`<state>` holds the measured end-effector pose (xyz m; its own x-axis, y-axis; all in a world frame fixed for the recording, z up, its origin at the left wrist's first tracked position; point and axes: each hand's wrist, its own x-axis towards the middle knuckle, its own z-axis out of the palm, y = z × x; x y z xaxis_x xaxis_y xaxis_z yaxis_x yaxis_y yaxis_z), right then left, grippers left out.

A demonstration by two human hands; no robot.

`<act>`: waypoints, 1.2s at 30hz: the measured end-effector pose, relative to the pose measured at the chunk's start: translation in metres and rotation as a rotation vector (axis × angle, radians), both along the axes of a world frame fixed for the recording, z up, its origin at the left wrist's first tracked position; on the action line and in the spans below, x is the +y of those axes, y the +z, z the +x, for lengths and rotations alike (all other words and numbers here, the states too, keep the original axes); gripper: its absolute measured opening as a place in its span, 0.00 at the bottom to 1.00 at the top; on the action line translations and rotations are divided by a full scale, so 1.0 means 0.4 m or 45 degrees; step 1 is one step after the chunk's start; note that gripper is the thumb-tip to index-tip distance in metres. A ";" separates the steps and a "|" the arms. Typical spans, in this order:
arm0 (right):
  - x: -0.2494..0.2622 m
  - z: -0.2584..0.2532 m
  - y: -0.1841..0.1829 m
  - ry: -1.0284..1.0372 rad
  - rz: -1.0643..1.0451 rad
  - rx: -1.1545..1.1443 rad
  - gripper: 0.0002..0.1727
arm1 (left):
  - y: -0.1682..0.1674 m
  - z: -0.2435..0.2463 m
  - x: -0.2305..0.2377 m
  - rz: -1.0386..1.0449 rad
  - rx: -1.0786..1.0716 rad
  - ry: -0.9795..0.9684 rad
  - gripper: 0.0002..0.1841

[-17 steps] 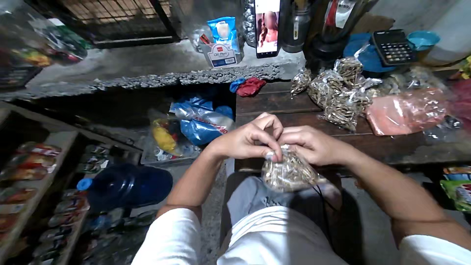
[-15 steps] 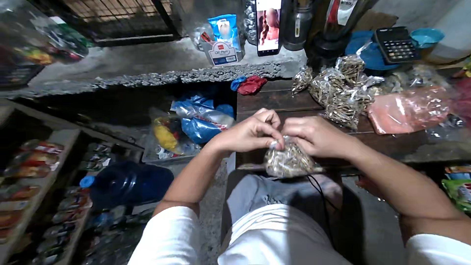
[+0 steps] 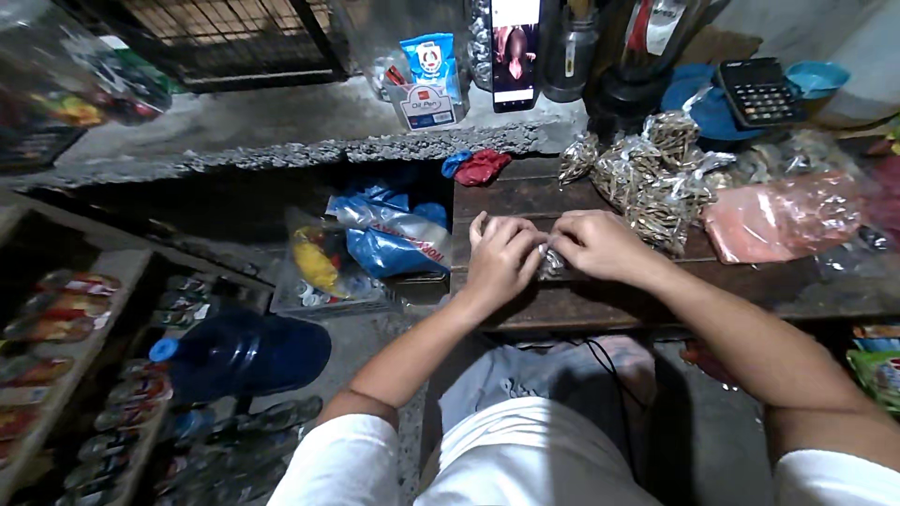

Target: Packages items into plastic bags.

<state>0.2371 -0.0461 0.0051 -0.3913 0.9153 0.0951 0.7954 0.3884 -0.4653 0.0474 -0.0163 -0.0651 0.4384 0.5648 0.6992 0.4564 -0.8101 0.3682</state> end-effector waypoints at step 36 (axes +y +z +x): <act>0.062 -0.074 -0.266 -0.620 0.544 0.901 0.06 | -0.078 0.079 0.098 -0.948 -0.691 -0.293 0.06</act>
<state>0.2076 -0.0211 -0.1013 0.2994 0.7957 0.5265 0.5032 0.3372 -0.7957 0.0789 0.0228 -0.0961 0.3156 0.8879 0.3349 -0.0704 -0.3300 0.9413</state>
